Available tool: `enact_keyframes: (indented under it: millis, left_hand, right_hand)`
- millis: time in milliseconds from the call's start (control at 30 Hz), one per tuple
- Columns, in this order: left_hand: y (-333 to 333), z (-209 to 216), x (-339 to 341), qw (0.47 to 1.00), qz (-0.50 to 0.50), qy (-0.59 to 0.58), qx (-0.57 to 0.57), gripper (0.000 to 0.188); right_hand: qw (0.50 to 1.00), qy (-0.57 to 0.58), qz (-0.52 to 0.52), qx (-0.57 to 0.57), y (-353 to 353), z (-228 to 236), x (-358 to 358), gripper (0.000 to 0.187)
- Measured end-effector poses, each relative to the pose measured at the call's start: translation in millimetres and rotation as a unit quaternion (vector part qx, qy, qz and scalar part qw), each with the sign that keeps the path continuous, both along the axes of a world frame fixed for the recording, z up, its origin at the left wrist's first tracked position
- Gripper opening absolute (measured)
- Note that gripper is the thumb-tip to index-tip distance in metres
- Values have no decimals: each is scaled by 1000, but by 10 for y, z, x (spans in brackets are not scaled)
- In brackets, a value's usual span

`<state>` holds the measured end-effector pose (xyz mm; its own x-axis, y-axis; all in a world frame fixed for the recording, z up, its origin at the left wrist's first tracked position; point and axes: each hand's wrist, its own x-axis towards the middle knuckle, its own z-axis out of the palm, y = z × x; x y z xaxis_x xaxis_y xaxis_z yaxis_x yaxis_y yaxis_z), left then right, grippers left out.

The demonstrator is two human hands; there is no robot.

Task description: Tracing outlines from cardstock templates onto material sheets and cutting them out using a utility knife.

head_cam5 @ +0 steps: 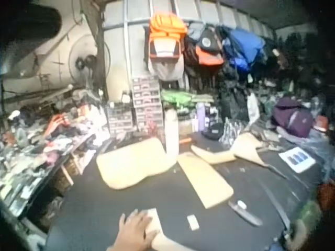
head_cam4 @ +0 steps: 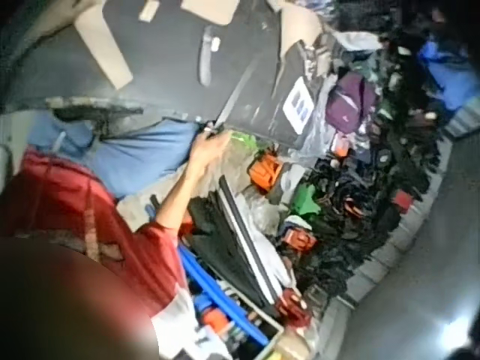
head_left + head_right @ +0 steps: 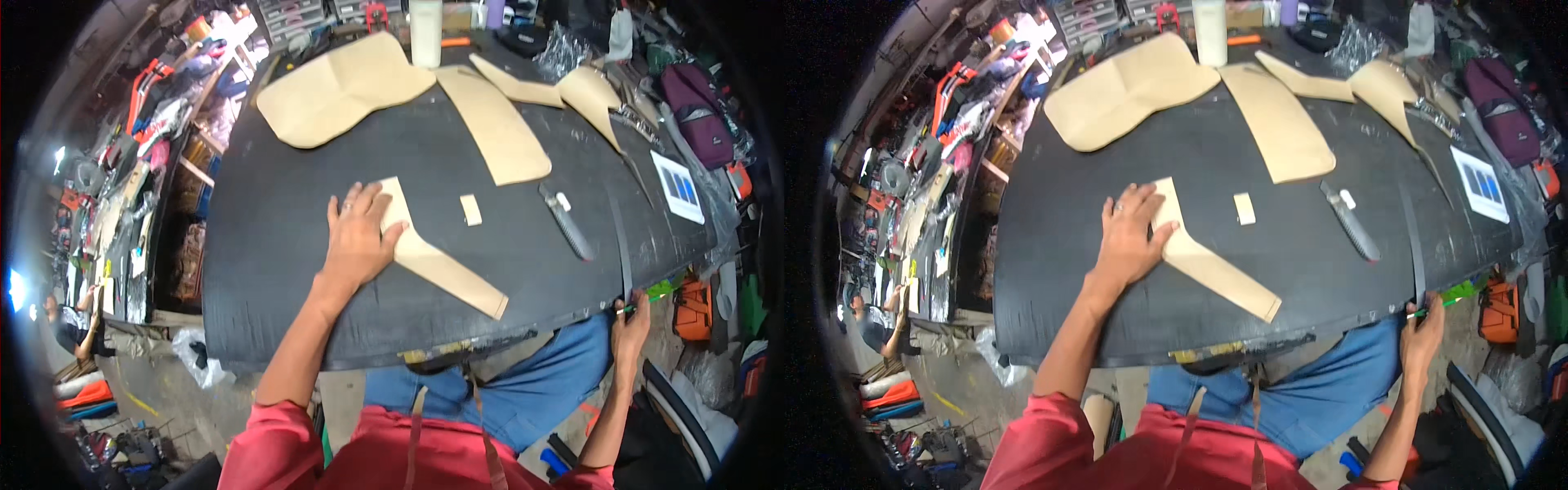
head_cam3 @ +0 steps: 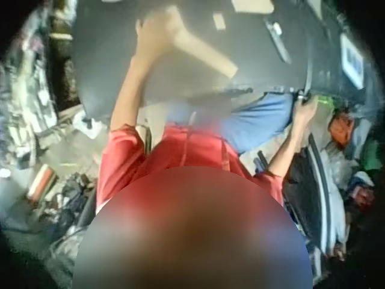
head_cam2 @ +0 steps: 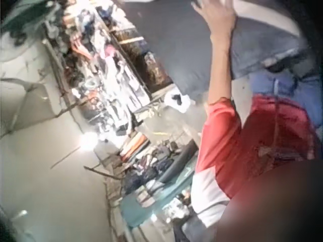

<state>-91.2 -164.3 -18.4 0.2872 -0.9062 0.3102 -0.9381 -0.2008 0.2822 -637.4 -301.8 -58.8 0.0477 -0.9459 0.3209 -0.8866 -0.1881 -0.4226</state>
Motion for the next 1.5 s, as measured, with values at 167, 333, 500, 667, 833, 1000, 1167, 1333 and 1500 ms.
enact_keyframes:
  millis: [167, 333, 500, 667, 833, 1000, 1167, 1333, 1500]
  left_hand:
    - [125, 109, 9, 998, -21, 33, 55, 56]
    - [113, 137, 58, 997, -36, 17, 68, 53]
    - [166, 161, 140, 996, -50, 21, 76, 47]
    - [97, 240, 192, 994, -89, 14, 56, 43]
    - [23, 335, 219, 994, -83, 33, 59, 43]
    - [115, 338, 327, 993, -107, 40, 22, 35]
    - [600, 1385, -227, 963, -162, 129, -172, 30]
    - [967, 2038, -196, 870, -408, -6, -277, 31]
    - [318, 2110, -555, 834, -356, -350, -235, 34]
  right_hand:
    - [996, -52, -32, 64, -9, 203, 74, 43]
    - [956, -265, -61, 110, 37, 340, 120, 31]
    - [960, -277, -17, 47, 735, 364, -65, 40]
    - [920, -358, -68, 146, 1590, 661, 262, 41]
    - [906, -364, -13, 217, 2170, 610, 644, 35]
    - [868, -385, 83, 303, 2409, 611, 1296, 36]
    - [921, -199, 155, 297, 2455, 565, 1512, 37]
    - [917, -189, 168, 309, 2505, 599, 1573, 38]
    - [925, -179, 157, 295, 2492, 552, 1593, 38]
